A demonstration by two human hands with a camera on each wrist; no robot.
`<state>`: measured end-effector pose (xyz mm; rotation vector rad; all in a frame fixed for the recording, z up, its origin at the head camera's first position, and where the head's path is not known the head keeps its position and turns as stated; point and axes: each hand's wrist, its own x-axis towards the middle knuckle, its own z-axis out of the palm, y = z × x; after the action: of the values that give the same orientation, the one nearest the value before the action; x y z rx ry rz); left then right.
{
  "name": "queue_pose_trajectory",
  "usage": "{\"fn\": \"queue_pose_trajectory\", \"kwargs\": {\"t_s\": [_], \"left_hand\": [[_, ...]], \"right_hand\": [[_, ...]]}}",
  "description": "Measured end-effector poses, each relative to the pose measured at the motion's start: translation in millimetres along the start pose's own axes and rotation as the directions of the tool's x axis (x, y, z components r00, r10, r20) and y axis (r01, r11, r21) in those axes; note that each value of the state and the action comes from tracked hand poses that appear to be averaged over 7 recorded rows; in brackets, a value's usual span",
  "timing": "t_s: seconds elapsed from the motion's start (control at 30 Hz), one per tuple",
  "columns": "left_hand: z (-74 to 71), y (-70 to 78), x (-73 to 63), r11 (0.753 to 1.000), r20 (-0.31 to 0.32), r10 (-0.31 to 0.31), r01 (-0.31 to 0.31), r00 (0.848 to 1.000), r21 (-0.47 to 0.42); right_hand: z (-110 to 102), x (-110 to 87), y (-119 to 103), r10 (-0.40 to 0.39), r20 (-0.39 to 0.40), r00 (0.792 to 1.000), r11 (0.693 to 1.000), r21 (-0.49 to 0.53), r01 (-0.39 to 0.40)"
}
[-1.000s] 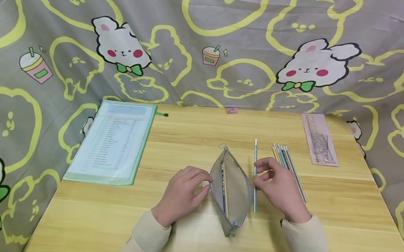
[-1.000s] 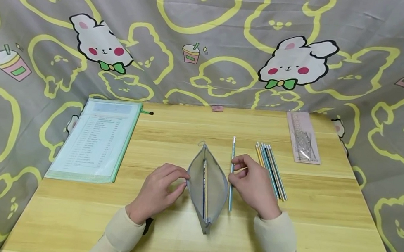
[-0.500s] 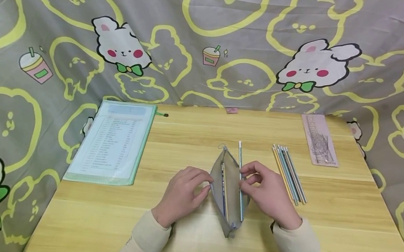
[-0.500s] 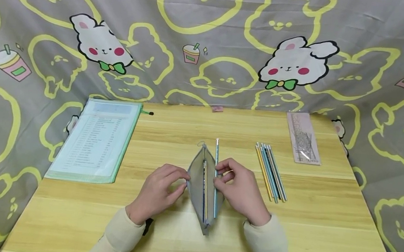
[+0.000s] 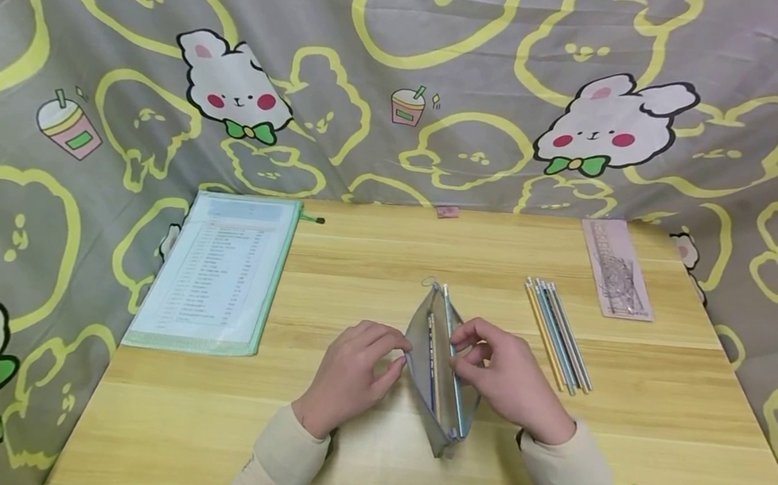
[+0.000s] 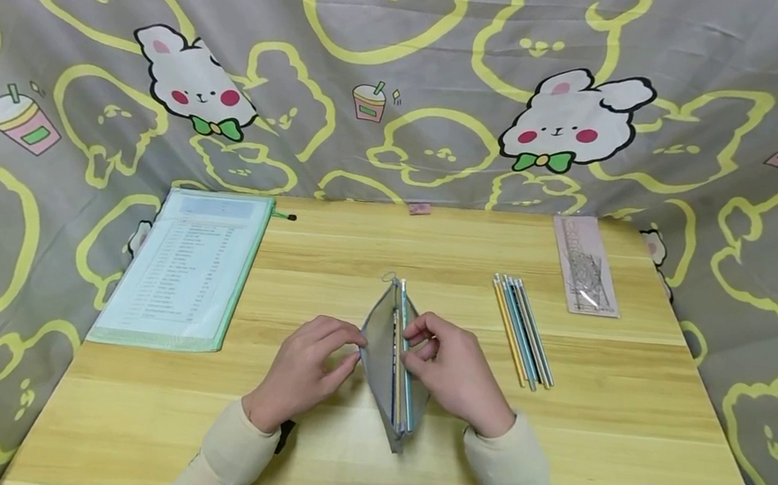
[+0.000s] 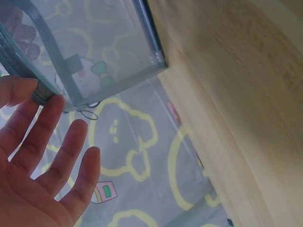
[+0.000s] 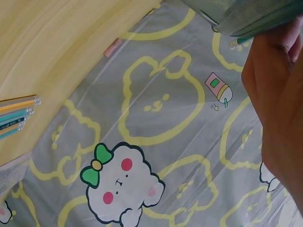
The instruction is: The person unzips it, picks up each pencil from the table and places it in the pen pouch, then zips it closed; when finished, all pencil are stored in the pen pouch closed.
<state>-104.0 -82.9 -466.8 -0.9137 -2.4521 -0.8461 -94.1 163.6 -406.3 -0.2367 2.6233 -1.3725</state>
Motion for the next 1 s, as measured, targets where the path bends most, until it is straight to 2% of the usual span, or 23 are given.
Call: {"fn": "queue_pose_trajectory", "kwargs": {"t_s": [0.3, 0.83, 1.0], "left_hand": [[0.0, 0.6, 1.1, 1.0, -0.008, 0.012, -0.012, 1.0, -0.006], [1.8, 0.1, 0.9, 1.0, -0.015, 0.031, -0.031, 0.999, -0.005], [0.9, 1.0, 0.7, 1.0, -0.004, 0.019, -0.019, 1.0, -0.002]], "right_hand": [[1.2, 0.8, -3.1, 0.0, 0.048, 0.999, 0.999, -0.038, 0.002], [3.3, 0.0, -7.3, 0.003, 0.069, 0.998, 0.999, -0.048, 0.0], [9.3, 0.8, -8.0, -0.001, 0.068, 0.998, 0.997, -0.072, 0.006]]}}
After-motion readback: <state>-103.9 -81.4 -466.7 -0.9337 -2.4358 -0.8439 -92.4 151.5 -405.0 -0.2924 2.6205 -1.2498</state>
